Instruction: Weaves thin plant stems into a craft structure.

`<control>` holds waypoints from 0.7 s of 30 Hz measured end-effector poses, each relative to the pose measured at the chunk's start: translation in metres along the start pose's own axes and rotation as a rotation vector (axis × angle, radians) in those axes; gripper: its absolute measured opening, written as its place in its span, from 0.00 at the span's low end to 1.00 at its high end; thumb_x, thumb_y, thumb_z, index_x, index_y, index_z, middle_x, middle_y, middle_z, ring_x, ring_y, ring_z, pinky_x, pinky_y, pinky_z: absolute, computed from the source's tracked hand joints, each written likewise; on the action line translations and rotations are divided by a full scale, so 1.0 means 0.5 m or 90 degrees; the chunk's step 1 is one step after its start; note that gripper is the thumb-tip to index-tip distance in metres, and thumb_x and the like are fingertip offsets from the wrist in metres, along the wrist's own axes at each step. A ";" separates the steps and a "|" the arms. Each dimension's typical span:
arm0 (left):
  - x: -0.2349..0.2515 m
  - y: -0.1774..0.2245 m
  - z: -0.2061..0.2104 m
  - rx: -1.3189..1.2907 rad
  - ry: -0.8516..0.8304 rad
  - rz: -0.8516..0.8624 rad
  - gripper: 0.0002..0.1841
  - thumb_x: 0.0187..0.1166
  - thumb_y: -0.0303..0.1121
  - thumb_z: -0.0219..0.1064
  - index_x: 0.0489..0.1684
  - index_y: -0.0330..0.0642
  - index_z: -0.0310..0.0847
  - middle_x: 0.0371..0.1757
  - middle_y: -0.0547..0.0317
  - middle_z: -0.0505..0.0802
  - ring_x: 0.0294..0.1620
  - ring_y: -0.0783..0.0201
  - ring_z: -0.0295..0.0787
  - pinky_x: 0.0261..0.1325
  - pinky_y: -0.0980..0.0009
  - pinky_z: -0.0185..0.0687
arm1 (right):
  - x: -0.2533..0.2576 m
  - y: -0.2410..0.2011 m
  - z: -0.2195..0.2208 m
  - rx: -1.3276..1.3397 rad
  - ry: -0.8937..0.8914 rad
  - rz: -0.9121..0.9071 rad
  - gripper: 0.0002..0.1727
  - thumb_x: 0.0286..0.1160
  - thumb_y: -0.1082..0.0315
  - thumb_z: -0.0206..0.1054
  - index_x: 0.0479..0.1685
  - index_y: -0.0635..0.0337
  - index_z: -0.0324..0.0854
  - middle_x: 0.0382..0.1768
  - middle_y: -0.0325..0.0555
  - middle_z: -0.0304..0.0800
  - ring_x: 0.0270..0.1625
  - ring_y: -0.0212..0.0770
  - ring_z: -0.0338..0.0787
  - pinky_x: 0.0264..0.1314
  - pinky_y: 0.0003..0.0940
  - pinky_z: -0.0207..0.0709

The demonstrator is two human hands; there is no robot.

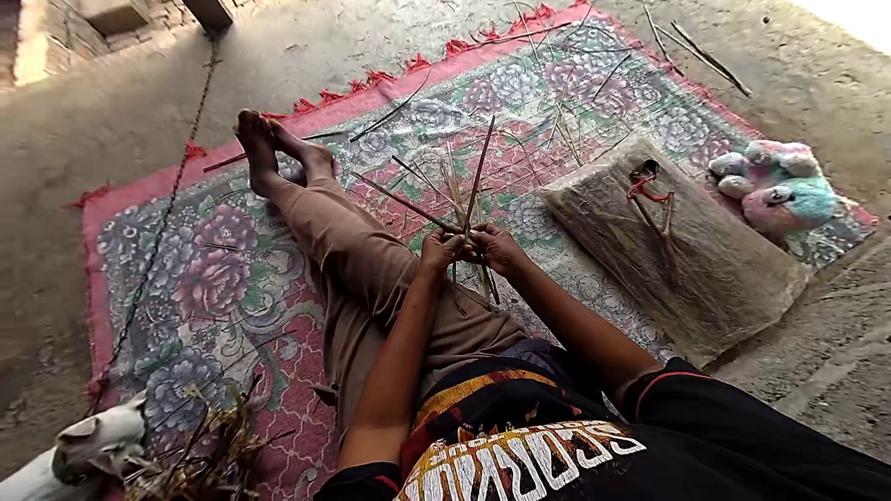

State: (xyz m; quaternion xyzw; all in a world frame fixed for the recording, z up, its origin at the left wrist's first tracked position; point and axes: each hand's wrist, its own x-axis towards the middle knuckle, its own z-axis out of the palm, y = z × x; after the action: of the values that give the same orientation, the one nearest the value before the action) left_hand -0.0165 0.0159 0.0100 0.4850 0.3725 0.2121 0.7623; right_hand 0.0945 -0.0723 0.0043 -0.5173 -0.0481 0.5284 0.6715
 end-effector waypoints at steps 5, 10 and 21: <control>0.006 -0.008 -0.008 -0.027 -0.036 0.035 0.11 0.80 0.18 0.65 0.58 0.30 0.78 0.42 0.52 0.90 0.33 0.64 0.91 0.42 0.66 0.92 | 0.006 -0.030 -0.006 -0.060 -0.002 0.039 0.04 0.88 0.70 0.59 0.49 0.61 0.75 0.37 0.47 0.87 0.37 0.43 0.91 0.44 0.44 0.89; 0.007 -0.007 -0.007 -0.035 -0.036 0.019 0.15 0.79 0.17 0.66 0.62 0.27 0.79 0.45 0.49 0.92 0.35 0.63 0.92 0.45 0.67 0.93 | 0.007 -0.029 0.000 -0.072 0.046 0.020 0.05 0.88 0.69 0.58 0.51 0.61 0.76 0.38 0.48 0.86 0.39 0.42 0.89 0.44 0.44 0.87; -0.006 -0.012 -0.011 -0.014 -0.050 0.030 0.09 0.79 0.17 0.65 0.53 0.34 0.81 0.40 0.55 0.92 0.33 0.64 0.92 0.45 0.65 0.93 | 0.010 -0.011 0.015 -0.074 0.097 -0.006 0.05 0.87 0.68 0.60 0.48 0.61 0.77 0.35 0.45 0.84 0.33 0.37 0.85 0.35 0.34 0.83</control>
State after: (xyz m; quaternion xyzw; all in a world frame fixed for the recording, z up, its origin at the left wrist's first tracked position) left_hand -0.0227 0.0144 0.0042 0.4935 0.3284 0.2147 0.7762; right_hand 0.0960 -0.0631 0.0094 -0.5937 -0.0301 0.4808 0.6445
